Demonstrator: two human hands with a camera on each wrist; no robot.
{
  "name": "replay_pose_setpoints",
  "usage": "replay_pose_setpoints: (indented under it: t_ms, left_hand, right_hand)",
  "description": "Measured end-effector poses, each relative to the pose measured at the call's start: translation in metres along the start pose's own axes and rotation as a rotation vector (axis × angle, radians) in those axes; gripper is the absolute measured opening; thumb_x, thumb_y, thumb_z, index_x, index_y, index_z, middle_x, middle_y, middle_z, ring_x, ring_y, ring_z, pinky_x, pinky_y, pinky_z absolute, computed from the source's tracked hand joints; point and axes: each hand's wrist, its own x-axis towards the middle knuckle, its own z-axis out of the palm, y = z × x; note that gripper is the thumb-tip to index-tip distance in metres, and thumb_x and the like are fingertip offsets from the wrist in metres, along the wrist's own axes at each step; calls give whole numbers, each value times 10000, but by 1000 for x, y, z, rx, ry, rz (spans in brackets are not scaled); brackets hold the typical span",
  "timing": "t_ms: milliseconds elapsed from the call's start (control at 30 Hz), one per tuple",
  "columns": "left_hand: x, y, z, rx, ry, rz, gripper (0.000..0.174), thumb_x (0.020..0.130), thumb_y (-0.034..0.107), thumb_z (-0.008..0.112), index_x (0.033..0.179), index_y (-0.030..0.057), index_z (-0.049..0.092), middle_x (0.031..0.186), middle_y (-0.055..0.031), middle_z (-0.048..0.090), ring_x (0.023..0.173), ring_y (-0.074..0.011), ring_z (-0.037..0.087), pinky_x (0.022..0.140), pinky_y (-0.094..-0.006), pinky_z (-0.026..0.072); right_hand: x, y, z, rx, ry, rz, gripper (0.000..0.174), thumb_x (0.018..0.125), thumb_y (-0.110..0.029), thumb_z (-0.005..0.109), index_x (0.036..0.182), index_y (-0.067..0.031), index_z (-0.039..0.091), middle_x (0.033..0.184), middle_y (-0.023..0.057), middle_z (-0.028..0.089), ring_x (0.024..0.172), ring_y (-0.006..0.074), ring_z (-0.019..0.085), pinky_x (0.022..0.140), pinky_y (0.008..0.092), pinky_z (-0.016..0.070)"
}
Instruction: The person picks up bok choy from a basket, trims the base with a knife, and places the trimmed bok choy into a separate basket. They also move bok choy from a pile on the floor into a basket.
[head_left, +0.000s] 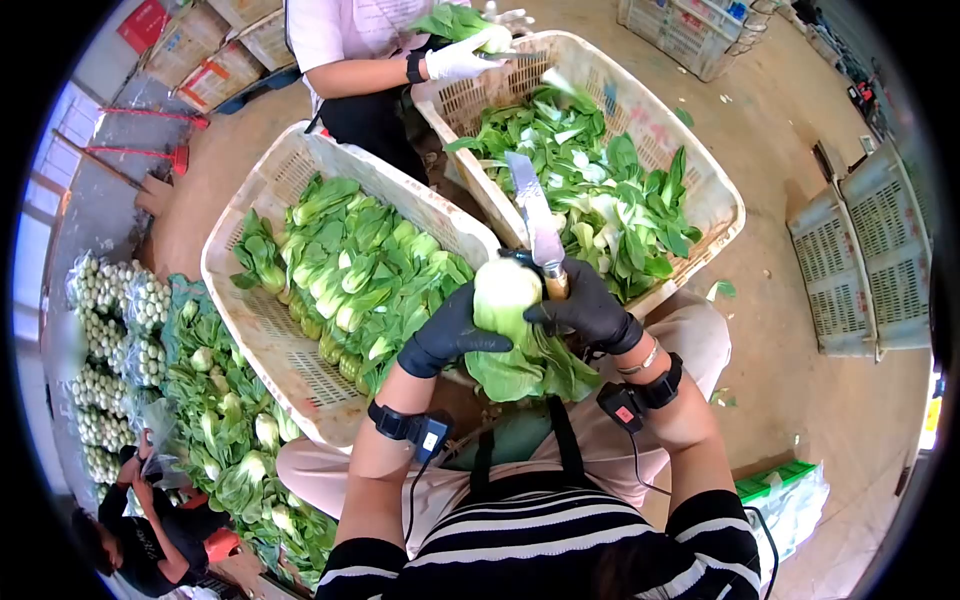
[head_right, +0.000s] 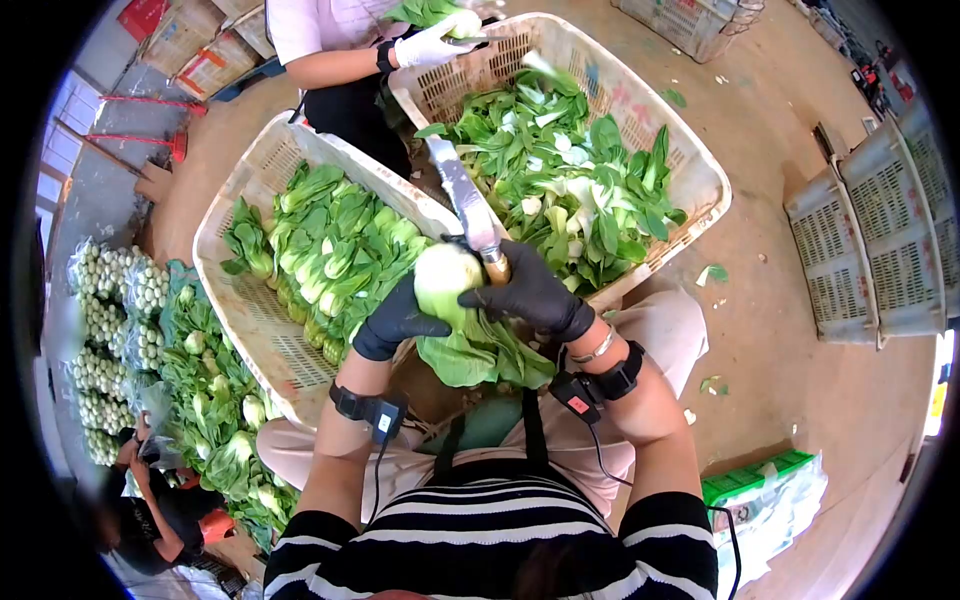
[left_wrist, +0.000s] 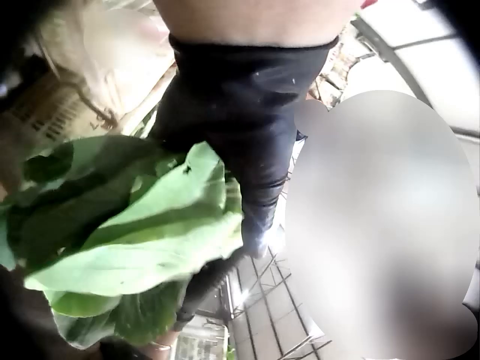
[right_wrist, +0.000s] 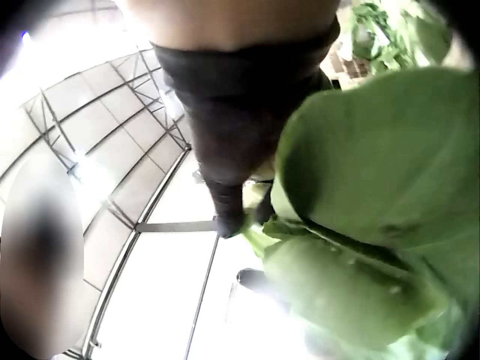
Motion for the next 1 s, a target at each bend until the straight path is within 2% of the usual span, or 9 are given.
replay_pose_setpoints:
  t_ms: [33, 67, 100, 167, 400, 633, 767, 933, 1000]
  left_hand:
    - [4, -2, 2, -30, 43, -1, 826, 593, 181, 792, 1281, 13, 368, 1210, -76, 486, 1112, -177, 458, 960, -326, 352]
    - [8, -2, 3, -45, 143, -69, 780, 598, 188, 787, 1253, 13, 402, 1153, -68, 530, 1057, -168, 499, 924, -315, 389]
    - [18, -4, 1, 49, 220, -39, 716, 585, 215, 795, 1184, 4, 463, 1071, -87, 577, 966, -184, 554, 855, -313, 438]
    - [29, -10, 0, 620, 303, -7, 659, 581, 243, 798, 1114, -5, 501, 1014, -120, 594, 907, -221, 582, 807, -328, 459]
    - [48, 0, 31, 714, 434, 233, 590, 595, 273, 799, 1042, -11, 539, 964, -155, 613, 876, -264, 603, 770, -353, 476]
    - [51, -5, 35, 919, 407, 231, 528, 605, 248, 791, 997, -20, 561, 925, -139, 627, 802, -242, 621, 735, -345, 487]
    - [65, 10, 44, 891, 485, 302, 590, 548, 266, 816, 995, -9, 546, 878, -165, 623, 802, -284, 616, 721, -365, 490]
    - [76, 25, 52, 660, 522, 382, 616, 540, 252, 811, 1016, -26, 538, 930, -138, 606, 825, -231, 605, 738, -331, 484]
    - [78, 28, 38, 650, 424, 236, 623, 552, 245, 807, 1047, -22, 539, 958, -127, 611, 850, -208, 604, 756, -325, 482]
  right_hand:
    - [-3, -3, -4, -48, 73, 30, 539, 665, -196, 766, 1139, -57, 552, 830, 15, 632, 646, 141, 564, 639, 296, 480]
    - [-5, -5, -11, -471, 186, 47, 531, 658, -268, 767, 1113, -78, 571, 901, 111, 635, 681, 199, 606, 649, 299, 486]
    - [-2, 14, -17, -712, 392, -344, 507, 677, -307, 730, 1116, -111, 568, 868, 150, 611, 659, 270, 607, 602, 328, 486]
    - [-8, 17, -18, -1037, 505, -255, 345, 707, -181, 680, 1024, -85, 584, 830, 109, 613, 655, 262, 591, 557, 319, 466]
    - [-17, 24, -22, -1227, 460, -397, 133, 727, -174, 579, 799, -116, 483, 637, 61, 505, 531, 247, 548, 456, 368, 412]
    - [-17, 34, -33, -1287, 480, -325, 121, 733, -157, 564, 818, -98, 499, 648, 80, 510, 549, 264, 542, 476, 374, 420]
    - [-5, 22, -58, -1298, 528, -552, 53, 771, -142, 504, 804, -115, 474, 612, 58, 517, 500, 231, 552, 435, 364, 419]
    - [0, 76, -181, -1431, 587, 26, 96, 728, -170, 545, 711, -97, 606, 657, 134, 597, 585, 302, 591, 530, 407, 467]
    - [-12, 65, -191, -1419, 587, 126, 113, 718, -179, 558, 691, -88, 621, 668, 151, 604, 606, 319, 593, 562, 422, 475]
